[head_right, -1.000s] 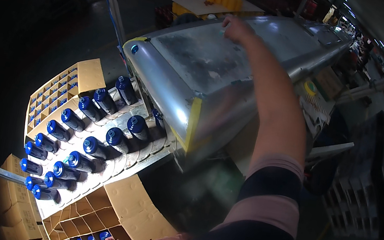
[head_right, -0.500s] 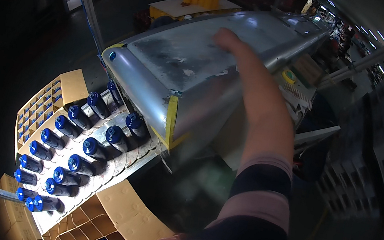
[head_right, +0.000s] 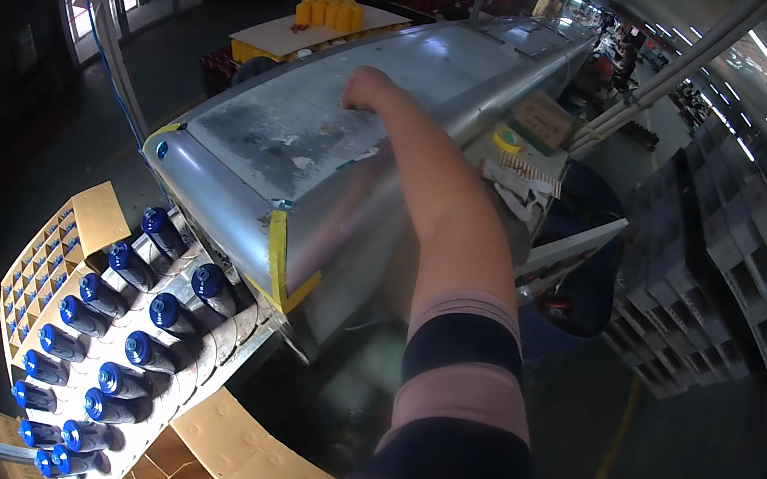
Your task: The person places blue bottles from a conveyor belt into a cardboard box with compartments. They handle the bottles one at a time, occasionally inspecting a bottle before placing it in the box. The person continues filling the box until it is full, then moves to a new box and repeats the process.
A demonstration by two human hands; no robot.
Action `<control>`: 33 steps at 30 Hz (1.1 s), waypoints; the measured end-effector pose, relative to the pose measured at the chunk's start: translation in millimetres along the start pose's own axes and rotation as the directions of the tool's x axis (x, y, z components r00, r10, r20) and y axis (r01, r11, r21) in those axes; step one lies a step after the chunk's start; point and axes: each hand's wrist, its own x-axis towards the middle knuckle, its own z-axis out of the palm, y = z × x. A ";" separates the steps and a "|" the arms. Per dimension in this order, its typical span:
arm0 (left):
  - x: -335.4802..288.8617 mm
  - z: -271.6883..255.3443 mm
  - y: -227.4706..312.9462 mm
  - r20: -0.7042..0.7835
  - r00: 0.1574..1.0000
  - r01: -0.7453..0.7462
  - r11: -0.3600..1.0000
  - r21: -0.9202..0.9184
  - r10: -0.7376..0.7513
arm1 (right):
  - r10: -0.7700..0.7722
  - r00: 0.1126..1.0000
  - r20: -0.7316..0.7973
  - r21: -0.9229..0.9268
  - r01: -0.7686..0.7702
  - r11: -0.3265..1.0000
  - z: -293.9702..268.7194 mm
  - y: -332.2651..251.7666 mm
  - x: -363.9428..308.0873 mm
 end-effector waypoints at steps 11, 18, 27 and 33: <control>1.3 2.4 10.6 -0.019 0.999 0.037 0.999 -0.009 -0.037 | 0.293 0.952 0.088 0.830 -0.232 0.506 -14.6 -11.6 -28.2; -2.8 -0.3 1.6 -0.042 0.998 0.045 0.999 -0.011 -0.045 | 0.230 0.966 0.121 0.966 -0.168 0.197 -32.7 -18.4 -50.9; -21.3 -13.7 -18.5 -0.094 0.994 0.056 0.997 -0.044 -0.060 | 0.327 0.940 0.097 0.938 -0.196 0.285 -54.5 -14.1 -92.4; -27.4 -17.6 -31.2 -0.139 0.987 0.067 0.994 -0.088 -0.079 | 0.271 0.962 -0.007 0.866 -0.130 0.483 -55.0 0.1 -94.5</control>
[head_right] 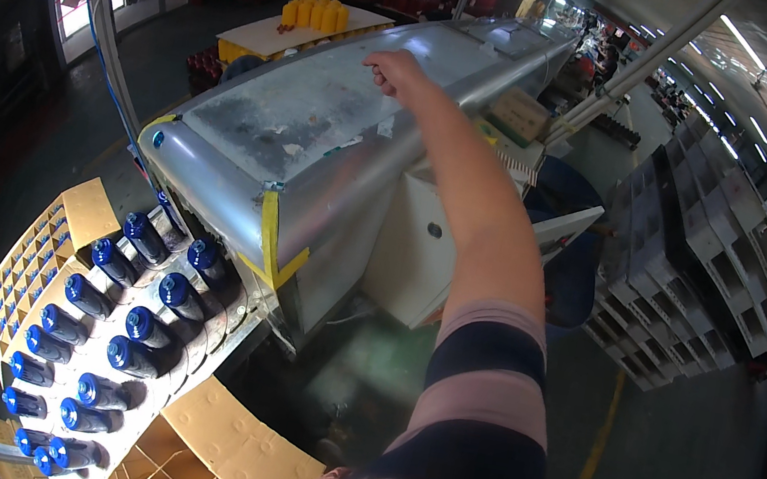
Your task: The person places blue bottles from a conveyor belt into a cardboard box with compartments. They handle the bottles one at a time, occasionally inspecting a bottle before placing it in the box. The person continues filling the box until it is full, then moves to a new box and repeats the process.
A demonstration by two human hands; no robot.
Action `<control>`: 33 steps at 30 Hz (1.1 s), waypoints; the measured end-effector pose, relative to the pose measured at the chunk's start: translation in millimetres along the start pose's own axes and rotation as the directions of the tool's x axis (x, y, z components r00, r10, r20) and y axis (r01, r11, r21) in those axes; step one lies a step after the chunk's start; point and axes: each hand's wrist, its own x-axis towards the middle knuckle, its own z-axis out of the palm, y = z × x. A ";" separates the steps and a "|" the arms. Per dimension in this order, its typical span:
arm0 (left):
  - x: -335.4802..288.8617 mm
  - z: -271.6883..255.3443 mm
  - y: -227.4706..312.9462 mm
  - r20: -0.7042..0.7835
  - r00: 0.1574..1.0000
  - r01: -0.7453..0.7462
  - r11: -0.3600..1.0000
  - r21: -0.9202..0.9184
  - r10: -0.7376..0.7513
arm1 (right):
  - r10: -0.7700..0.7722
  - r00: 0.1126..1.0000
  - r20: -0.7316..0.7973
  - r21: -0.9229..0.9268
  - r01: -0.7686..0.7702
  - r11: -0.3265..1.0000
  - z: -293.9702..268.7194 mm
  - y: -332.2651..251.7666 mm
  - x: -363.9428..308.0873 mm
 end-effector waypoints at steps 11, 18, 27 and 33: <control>-23.9 -19.6 58.9 -0.075 0.994 0.060 0.984 -0.168 -0.073 | -0.071 0.993 0.091 -0.542 0.109 0.833 9.0 9.4 -25.1; -35.8 -23.5 73.3 -0.105 0.985 0.134 0.990 -0.047 -0.138 | -0.020 0.946 0.324 -0.727 0.263 0.634 31.9 -1.5 -38.5; -28.0 -21.0 61.7 -0.115 0.987 0.107 0.991 -0.080 -0.115 | -0.028 0.777 0.628 -0.613 0.516 0.598 46.2 8.5 -56.0; -29.4 -19.8 59.6 -0.098 0.990 0.097 0.993 -0.071 -0.104 | -0.046 0.779 0.626 -0.572 0.498 0.652 42.8 13.5 -62.9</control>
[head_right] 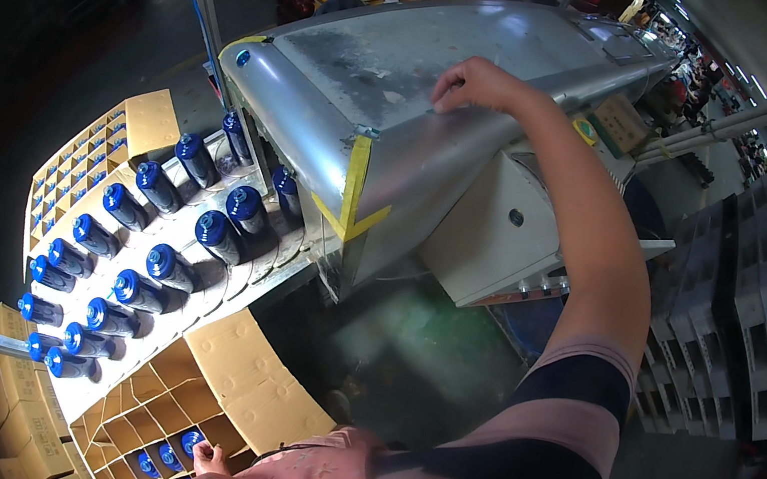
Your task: The person places blue bottles from a conveyor belt into a cardboard box with compartments. They handle the bottles one at a time, occasionally inspecting a bottle before placing it in the box. The person continues filling the box until it is full, then moves to a new box and repeats the process.
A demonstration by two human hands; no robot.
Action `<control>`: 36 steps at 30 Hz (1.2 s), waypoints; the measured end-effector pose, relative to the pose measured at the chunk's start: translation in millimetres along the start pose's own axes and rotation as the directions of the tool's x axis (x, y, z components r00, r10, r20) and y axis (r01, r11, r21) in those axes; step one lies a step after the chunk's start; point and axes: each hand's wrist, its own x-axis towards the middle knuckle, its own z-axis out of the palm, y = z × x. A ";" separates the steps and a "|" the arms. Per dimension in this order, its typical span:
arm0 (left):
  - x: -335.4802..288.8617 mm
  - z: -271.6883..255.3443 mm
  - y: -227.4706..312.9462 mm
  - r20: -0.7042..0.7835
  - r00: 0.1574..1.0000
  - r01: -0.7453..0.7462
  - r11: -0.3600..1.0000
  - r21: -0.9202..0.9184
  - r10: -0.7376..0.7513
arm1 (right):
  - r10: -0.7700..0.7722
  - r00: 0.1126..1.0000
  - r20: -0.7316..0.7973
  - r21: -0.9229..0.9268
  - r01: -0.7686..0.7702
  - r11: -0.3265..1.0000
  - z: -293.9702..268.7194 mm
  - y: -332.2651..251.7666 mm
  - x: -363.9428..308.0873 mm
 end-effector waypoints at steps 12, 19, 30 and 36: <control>-5.7 -5.4 13.7 -0.005 1.000 0.019 0.998 0.066 -0.019 | -0.028 0.994 0.102 -0.178 0.046 0.983 -1.6 -0.1 9.2; -7.3 -6.9 13.5 -0.005 1.000 0.017 0.998 0.053 -0.017 | -0.009 1.000 -0.010 -0.068 0.008 0.998 -1.4 -1.4 2.0; -6.2 -1.8 11.6 -0.029 1.000 -0.002 1.000 0.026 0.003 | -0.096 0.991 0.088 -0.419 0.125 0.899 -6.5 -10.4 12.9; -6.6 -5.7 9.5 -0.017 1.000 0.012 1.000 0.002 -0.012 | -0.131 0.990 -0.042 -0.484 0.095 0.870 0.9 -22.9 6.4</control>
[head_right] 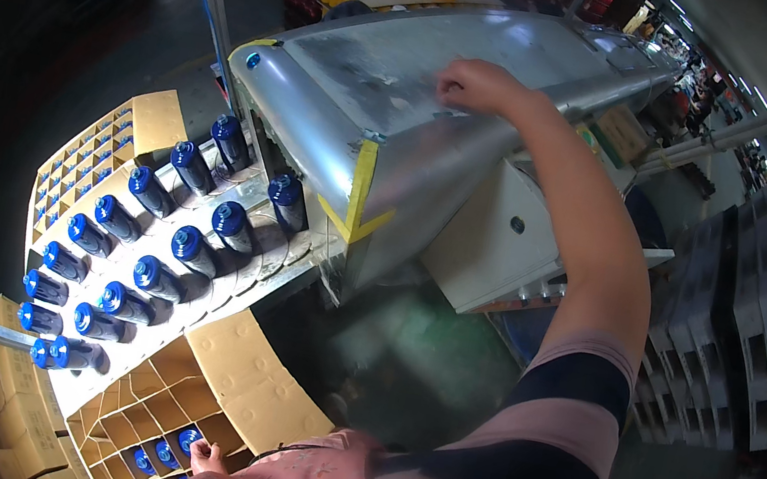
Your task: The person places blue bottles from a conveyor belt into a cardboard box with compartments. They handle the bottles one at a time, occasionally inspecting a bottle before placing it in the box. The person continues filling the box until it is full, then moves to a new box and repeats the process.
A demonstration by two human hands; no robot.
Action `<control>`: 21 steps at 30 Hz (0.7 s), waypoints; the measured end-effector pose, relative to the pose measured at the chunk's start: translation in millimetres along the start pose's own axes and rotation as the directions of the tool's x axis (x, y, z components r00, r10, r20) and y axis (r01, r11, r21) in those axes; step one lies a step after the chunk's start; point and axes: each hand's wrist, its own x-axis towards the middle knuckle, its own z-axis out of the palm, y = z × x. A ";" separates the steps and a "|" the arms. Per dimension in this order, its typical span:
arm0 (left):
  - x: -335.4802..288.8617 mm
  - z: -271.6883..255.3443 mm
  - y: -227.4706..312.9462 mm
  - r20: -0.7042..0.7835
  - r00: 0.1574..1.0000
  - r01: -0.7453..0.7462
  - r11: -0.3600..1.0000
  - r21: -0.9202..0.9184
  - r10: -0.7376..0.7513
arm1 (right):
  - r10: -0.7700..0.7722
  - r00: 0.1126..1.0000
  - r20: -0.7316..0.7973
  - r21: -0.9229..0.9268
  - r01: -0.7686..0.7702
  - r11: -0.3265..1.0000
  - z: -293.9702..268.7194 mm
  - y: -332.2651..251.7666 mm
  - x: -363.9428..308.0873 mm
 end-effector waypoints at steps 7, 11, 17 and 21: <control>4.1 -3.1 -10.1 -0.003 1.000 0.016 1.000 -0.003 -0.016 | -0.026 0.987 0.160 0.106 0.009 0.994 -8.3 -13.0 -2.6; 6.4 -2.5 -16.9 0.009 1.000 0.022 1.000 0.005 -0.022 | -0.034 0.976 0.215 0.018 0.031 0.999 -10.0 -19.1 3.8; 1.4 -1.1 -14.0 0.003 1.000 0.002 1.000 0.027 -0.003 | -0.038 0.976 0.212 -0.036 0.047 0.998 -11.0 -11.6 11.3; -0.4 -2.0 -4.3 0.006 1.000 -0.006 1.000 -0.012 0.007 | -0.081 0.993 0.090 0.011 0.080 0.997 -5.5 -5.4 7.9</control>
